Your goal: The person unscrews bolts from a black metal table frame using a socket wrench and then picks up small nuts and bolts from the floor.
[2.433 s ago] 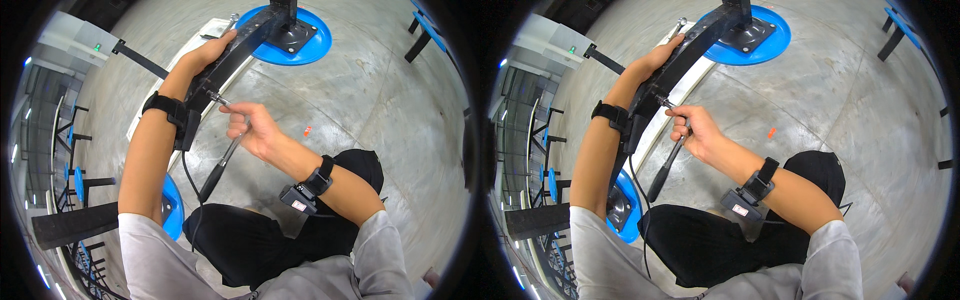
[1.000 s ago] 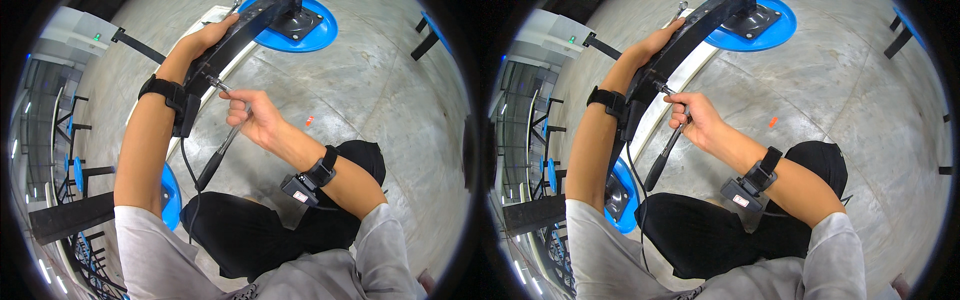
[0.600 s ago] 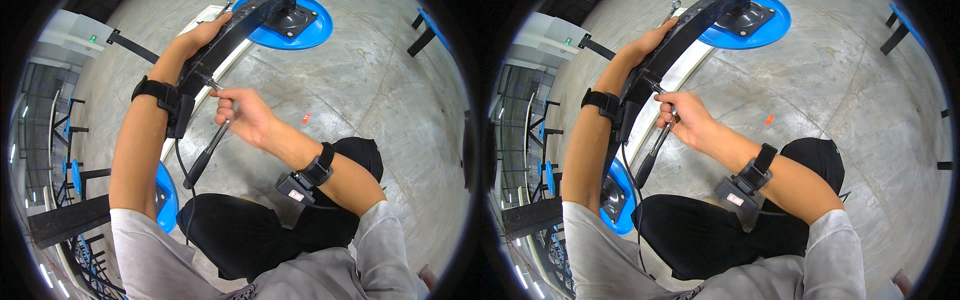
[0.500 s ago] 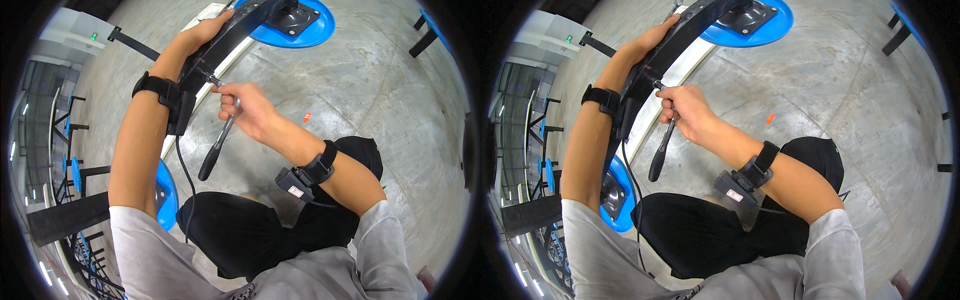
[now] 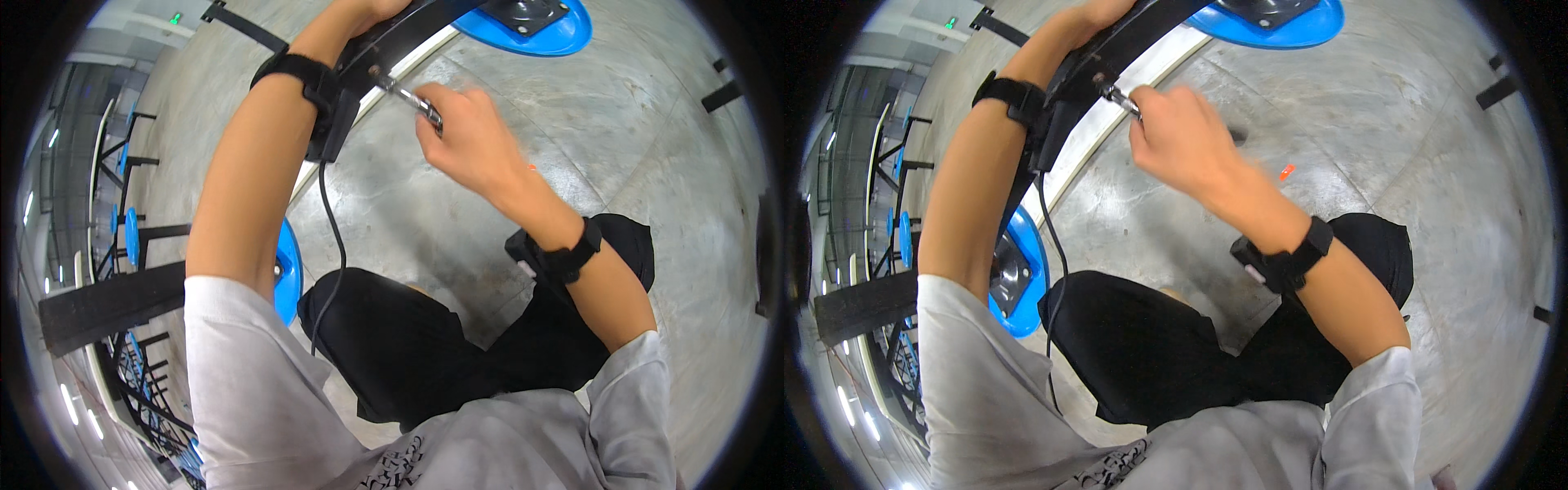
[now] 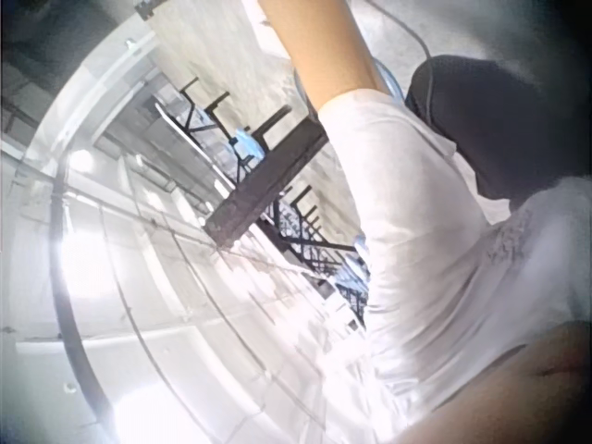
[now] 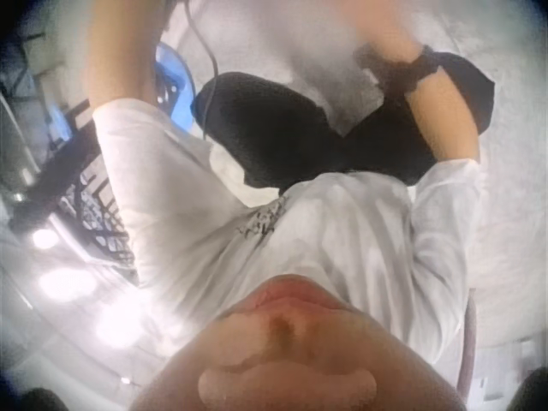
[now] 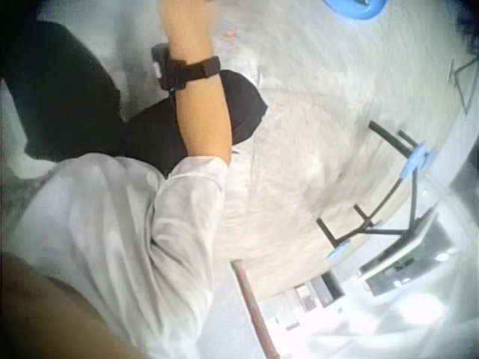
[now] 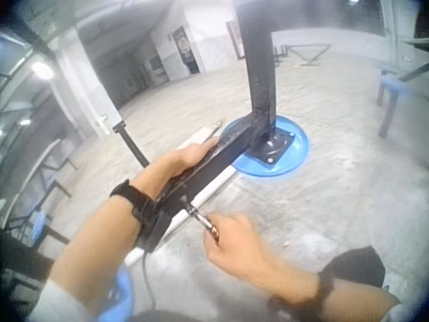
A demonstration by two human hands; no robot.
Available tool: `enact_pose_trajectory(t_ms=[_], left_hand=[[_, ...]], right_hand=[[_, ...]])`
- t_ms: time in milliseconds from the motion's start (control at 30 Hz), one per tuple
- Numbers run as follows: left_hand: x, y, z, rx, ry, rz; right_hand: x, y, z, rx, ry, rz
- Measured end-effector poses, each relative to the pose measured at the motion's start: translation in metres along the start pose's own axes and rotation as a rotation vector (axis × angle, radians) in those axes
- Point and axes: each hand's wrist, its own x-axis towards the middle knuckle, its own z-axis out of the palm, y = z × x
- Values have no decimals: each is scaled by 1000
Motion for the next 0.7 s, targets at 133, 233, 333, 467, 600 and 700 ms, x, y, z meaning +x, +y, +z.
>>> enact_pose_trajectory(t_ms=[133,233,333,467,600,700], left_hand=[[2,0,2,4,49,70],[2,1,1,-66,0,14],[-1,2,-2,-49,-27,-95],[1,4,3,-49,18,-157],[7,-2,1,24,80,-61],[4,5,5,-49,24,-65]], right_hand=[[-8,-1,-8,532,-6,361],[-6,2,-9,1097,-86,671],[-4,1,-9,1341,-92,721],[2,-4,-9,1536,-47,787],[8,-3,0,1650,27,853],[11,-4,-1,1666,-26,889]])
